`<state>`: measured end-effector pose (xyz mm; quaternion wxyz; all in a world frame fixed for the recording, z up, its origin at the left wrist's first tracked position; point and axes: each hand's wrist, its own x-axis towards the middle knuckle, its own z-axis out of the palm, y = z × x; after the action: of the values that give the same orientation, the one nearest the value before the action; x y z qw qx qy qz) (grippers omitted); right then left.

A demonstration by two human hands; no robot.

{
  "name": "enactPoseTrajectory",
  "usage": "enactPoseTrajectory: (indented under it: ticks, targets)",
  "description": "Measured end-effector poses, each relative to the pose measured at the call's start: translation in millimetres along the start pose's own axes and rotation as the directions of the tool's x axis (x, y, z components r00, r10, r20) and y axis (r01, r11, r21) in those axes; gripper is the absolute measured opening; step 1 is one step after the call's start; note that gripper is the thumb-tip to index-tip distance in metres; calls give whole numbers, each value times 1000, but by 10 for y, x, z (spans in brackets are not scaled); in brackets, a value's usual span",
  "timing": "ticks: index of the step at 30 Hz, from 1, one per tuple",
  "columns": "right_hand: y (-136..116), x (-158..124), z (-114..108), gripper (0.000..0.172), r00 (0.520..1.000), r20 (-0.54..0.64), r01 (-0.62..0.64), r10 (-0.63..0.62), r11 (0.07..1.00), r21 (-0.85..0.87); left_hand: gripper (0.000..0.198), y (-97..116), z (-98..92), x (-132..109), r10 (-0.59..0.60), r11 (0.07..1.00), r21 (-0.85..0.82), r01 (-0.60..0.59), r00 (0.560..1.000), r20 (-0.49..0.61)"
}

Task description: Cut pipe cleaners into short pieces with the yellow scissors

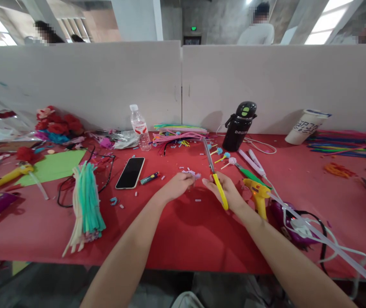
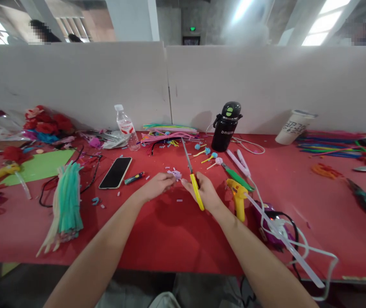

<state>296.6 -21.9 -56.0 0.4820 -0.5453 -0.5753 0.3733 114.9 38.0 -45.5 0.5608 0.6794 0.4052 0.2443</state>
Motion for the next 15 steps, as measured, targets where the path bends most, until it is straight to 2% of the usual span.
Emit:
enactPoseTrajectory:
  ticks: [3,6,10,15]
  targets:
    - [-37,-49,-37,43,997,68,-24,22,999,31,27,9,-128,30,34,997,-65,-49,976,-213]
    - [-32,-82,-78,44,991,129,-21,29,998,-63,29,41,-265,16,80,985,-115,-126,937,-341]
    - [8,-99,-114,45,977,211,9,37,977,-214,34,52,-359,-8,119,973,-128,-190,896,-427]
    - [8,-131,-105,42,955,289,18,72,955,-296,36,15,-349,1,185,972,-49,-230,876,-445]
